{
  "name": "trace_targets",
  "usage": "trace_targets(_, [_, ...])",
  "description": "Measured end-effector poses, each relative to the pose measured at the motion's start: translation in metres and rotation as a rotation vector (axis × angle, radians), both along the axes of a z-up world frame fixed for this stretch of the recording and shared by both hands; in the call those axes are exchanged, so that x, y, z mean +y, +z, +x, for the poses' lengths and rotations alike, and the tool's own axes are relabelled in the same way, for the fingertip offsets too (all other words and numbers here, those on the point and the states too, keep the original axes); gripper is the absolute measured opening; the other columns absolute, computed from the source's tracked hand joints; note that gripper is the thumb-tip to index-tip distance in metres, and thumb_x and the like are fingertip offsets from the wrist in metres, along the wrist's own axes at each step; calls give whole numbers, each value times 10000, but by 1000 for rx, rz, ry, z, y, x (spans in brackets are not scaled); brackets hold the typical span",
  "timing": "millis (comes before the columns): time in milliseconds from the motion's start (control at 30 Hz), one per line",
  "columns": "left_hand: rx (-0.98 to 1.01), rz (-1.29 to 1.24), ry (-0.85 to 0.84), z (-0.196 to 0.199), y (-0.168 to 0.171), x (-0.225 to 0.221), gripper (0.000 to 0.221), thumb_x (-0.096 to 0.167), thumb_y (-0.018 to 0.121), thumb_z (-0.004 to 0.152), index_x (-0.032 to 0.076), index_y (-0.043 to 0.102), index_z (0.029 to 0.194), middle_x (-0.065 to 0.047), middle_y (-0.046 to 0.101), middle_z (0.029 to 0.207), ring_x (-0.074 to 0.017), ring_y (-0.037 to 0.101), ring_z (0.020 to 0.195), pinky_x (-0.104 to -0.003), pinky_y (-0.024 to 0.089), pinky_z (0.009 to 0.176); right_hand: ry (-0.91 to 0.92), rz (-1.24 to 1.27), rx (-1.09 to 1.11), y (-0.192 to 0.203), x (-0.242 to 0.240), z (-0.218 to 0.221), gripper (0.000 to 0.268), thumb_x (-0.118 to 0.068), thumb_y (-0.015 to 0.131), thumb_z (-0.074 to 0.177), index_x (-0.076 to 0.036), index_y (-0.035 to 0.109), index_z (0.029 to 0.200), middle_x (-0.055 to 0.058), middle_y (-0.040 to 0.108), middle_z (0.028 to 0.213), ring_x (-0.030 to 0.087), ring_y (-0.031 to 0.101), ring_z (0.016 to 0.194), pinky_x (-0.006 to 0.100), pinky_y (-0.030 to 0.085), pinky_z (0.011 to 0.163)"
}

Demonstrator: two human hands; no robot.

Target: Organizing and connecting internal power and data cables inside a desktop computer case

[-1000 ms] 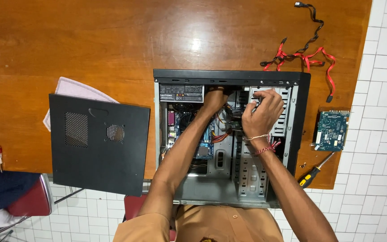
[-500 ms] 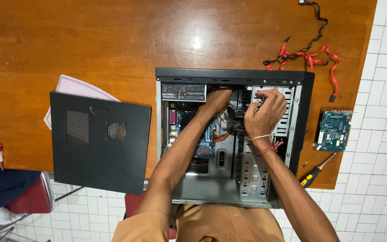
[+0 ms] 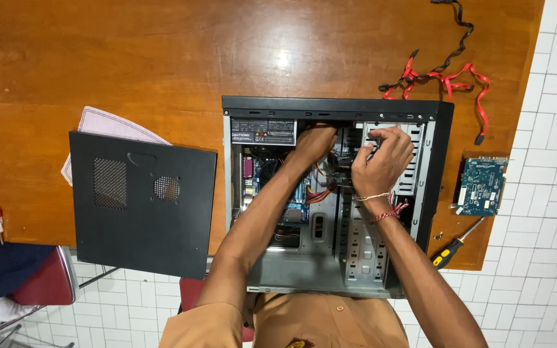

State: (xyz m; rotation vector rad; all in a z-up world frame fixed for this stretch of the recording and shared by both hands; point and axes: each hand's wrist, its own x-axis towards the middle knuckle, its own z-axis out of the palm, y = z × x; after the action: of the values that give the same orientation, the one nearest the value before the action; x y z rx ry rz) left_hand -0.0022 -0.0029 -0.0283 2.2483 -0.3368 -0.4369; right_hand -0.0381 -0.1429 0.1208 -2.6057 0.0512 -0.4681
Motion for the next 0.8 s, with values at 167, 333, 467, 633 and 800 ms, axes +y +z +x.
trace_targets(167, [64,78,1,-11,-20,-4,198,30,566,948,-35,684,1093,-278,717,968,-525,706,931,-623,600,744,2,3,10,2,2,2,256,-66,598,816,-137,496,1040,63,444,1081,367,469,1033,474,349,869])
trace_targets(333, [99,85,-50,0,84,12,281,14,516,957,-4,650,1203,-268,707,1063,-523,691,1038,-628,600,819,-6,-25,11,2,2,0,260,-62,604,812,-133,500,1039,74,448,1083,378,469,1026,487,353,863])
trace_targets(467, [-52,210,-90,-13,78,8,265,8,561,940,42,677,1176,-196,723,1011,-424,736,977,-536,631,778,-9,-7,25,1,3,3,264,-66,594,814,-142,492,1045,63,442,1086,374,460,1024,489,350,876])
trace_targets(633, [-69,187,-104,-17,-32,3,271,7,543,935,47,673,1170,-192,730,1019,-429,740,977,-532,639,790,23,19,28,0,4,3,269,-42,580,822,-138,486,1055,72,442,1088,386,455,1045,505,354,907])
trace_targets(800, [-142,218,-91,-21,34,5,251,14,546,936,57,670,1149,-168,727,1004,-388,746,970,-493,645,794,32,42,33,1,3,3,277,-21,563,824,-131,478,1064,57,424,1086,373,436,1033,496,344,934])
